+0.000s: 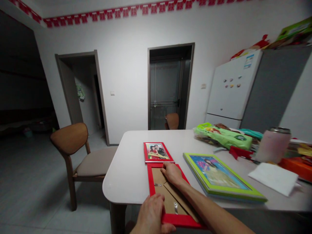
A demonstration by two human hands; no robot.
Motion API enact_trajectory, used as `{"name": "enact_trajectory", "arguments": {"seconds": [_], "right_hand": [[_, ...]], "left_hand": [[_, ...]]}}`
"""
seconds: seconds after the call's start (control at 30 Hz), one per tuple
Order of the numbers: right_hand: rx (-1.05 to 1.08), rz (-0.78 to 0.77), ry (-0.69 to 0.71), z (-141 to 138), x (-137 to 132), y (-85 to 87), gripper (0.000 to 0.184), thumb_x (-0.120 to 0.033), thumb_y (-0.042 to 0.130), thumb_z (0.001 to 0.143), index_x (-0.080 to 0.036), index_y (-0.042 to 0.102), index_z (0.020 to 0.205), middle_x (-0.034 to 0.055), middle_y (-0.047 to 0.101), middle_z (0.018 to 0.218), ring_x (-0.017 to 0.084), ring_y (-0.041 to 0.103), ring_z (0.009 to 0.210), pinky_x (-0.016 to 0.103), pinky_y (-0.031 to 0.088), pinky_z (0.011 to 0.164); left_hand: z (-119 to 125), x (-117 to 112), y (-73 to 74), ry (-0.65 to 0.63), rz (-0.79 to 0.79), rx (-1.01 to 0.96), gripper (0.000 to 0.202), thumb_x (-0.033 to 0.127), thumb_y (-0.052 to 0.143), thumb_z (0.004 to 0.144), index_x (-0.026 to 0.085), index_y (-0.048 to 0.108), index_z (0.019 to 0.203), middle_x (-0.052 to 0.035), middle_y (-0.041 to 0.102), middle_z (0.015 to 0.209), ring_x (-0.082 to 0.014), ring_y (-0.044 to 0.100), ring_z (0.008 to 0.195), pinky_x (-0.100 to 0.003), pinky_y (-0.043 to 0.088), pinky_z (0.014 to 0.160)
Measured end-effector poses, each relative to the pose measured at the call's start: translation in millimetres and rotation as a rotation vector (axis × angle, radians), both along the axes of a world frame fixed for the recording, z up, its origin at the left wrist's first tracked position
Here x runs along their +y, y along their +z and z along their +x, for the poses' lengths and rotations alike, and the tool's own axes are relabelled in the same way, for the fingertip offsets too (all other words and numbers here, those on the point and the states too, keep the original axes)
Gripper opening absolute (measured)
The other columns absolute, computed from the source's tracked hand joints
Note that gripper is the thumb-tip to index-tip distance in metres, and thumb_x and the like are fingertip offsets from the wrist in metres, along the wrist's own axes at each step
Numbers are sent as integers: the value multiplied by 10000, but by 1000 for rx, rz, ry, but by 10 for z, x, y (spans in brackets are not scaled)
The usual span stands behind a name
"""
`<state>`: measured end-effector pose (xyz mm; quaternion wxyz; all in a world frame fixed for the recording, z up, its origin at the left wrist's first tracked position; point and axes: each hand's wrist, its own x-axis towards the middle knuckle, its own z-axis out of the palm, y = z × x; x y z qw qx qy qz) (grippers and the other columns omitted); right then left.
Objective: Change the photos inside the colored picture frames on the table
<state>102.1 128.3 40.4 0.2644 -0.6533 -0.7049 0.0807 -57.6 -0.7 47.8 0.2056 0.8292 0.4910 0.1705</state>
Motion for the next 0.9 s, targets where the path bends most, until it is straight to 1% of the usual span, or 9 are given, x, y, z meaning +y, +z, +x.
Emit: {"name": "enact_trajectory", "arguments": {"seconds": [0.13,0.27,0.37,0.47,0.53,0.6,0.73,0.83,0.9], "right_hand": [[63,-4,-53,-18,65,-1,216,-303,473,704,-140,614,701,81,647,732,130,533,582,218,305,505],[133,39,9,29,-70,129,249,-309,436,720,-150,607,634,65,645,673,133,546,586,217,345,543],[201,82,74,242,-282,225,267,-317,398,735,-167,615,694,49,653,740,145,563,669,223,379,612],[520,70,30,561,-532,253,278,-370,443,699,-169,616,783,44,648,751,163,567,683,246,406,602],[854,45,-81,681,-711,223,301,-383,491,664,-166,600,841,41,640,735,156,566,648,246,412,555],[1138,-27,-130,624,-893,168,322,-385,519,653,-161,581,876,40,636,725,134,564,596,231,407,510],[1466,-283,121,134,-1162,117,371,-428,509,687,-151,562,928,66,650,784,141,591,614,242,434,521],[1610,-139,205,19,-1192,230,394,-391,524,687,-163,522,1009,60,651,866,166,605,712,255,459,580],[1595,-34,134,258,-1135,365,470,-326,543,672,-184,451,1111,40,656,870,172,611,723,263,470,597]], "left_hand": [[-34,-5,21,-4,5,41,774,338,728,518,106,405,1182,-142,427,1232,-257,378,1129,-356,262,980],[149,13,26,-97,41,131,682,319,703,539,117,440,1135,-142,395,1257,-268,321,1170,-443,167,1002],[347,17,-1,-167,67,158,395,196,549,683,108,492,1063,-143,349,1285,-258,273,1197,-446,187,992],[410,1,25,-147,87,65,425,86,470,657,72,472,1082,-167,366,1269,-251,300,1184,-404,226,988],[391,-18,121,-120,128,-82,533,61,504,566,63,451,1096,-176,386,1253,-265,331,1163,-389,251,979],[397,-40,276,-42,177,-333,535,67,499,563,93,439,1094,-153,466,1183,-252,410,1100,-373,310,942],[600,-66,588,153,163,-944,289,186,453,720,166,452,1008,-72,582,960,-193,544,900,-322,418,804],[794,-8,716,131,91,-1237,310,238,518,706,170,434,997,-68,586,948,-189,559,875,-307,430,782],[894,83,752,87,27,-1348,408,232,563,673,171,410,1046,-74,579,991,-190,551,906,-311,416,813]]}}
